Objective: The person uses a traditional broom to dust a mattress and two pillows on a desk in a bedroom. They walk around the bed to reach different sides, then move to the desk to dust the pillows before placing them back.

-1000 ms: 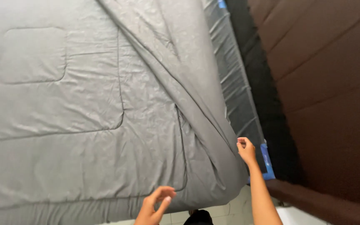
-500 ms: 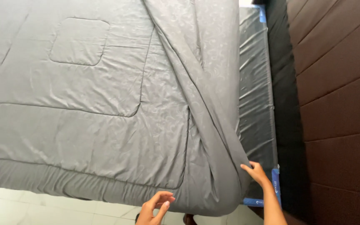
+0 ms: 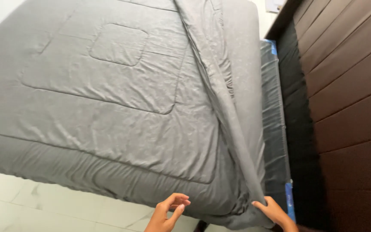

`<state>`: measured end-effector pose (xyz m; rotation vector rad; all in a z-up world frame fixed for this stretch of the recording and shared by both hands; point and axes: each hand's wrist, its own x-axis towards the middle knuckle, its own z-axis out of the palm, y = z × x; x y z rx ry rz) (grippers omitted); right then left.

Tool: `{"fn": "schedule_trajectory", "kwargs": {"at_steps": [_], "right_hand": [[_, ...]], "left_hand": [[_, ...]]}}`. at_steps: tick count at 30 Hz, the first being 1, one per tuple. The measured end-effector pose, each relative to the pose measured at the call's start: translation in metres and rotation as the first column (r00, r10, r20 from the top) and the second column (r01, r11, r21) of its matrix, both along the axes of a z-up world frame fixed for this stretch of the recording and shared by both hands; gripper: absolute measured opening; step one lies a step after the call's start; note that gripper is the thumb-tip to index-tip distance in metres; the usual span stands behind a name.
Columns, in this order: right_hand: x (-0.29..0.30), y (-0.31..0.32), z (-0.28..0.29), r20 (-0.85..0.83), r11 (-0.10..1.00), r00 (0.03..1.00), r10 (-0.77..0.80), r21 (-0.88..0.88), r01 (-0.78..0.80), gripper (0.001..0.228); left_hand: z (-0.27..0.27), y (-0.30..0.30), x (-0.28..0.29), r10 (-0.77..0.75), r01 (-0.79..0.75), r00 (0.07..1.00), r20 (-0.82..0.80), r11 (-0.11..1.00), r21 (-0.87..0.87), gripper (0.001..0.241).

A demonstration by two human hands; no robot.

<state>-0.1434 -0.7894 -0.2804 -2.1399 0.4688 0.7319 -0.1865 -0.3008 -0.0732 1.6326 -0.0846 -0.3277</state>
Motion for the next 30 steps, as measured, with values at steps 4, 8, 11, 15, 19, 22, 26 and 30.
{"fn": "schedule_trajectory", "kwargs": {"at_steps": [4,8,11,15,19,22,26,30], "right_hand": [[-0.043,0.123,0.073,0.065,0.963,0.994,-0.085,0.262,0.065,0.042],[-0.064,0.270,0.120,0.590,0.973,0.785,0.186,-0.001,-0.229,0.051],[-0.067,0.380,0.123,0.755,0.957,0.618,0.218,-0.040,-0.289,0.062],[-0.078,0.518,0.156,0.804,0.863,0.560,0.200,0.126,-0.490,0.064],[-0.086,0.579,0.231,0.349,0.721,0.845,0.405,0.447,-0.530,0.054],[-0.094,0.570,0.162,0.539,0.325,0.768,0.346,0.699,-0.637,0.063],[-0.075,0.523,0.100,0.513,0.538,0.743,0.429,0.516,-0.667,0.034],[-0.043,0.438,0.014,0.641,0.987,0.761,-0.100,0.162,-0.007,0.032]], "left_hand": [[0.011,0.077,-0.031,0.023,-0.023,1.000,0.017,1.000,-0.016,0.026],[0.040,0.134,-0.058,0.089,-0.088,0.996,0.025,0.995,-0.054,0.026],[0.051,0.172,-0.065,0.186,-0.186,0.983,0.000,0.981,-0.061,0.029],[0.011,0.223,-0.073,0.364,-0.372,0.921,-0.137,0.927,-0.040,0.040],[-0.072,0.270,-0.067,0.485,-0.453,0.836,-0.257,0.874,0.176,0.051],[-0.168,0.304,-0.069,0.536,-0.452,0.832,-0.141,0.804,0.386,0.063],[-0.228,0.334,-0.068,0.443,-0.381,0.896,-0.012,0.784,0.491,0.058],[-0.245,0.367,-0.062,0.501,-0.443,0.864,0.044,0.717,0.539,0.054]]}}
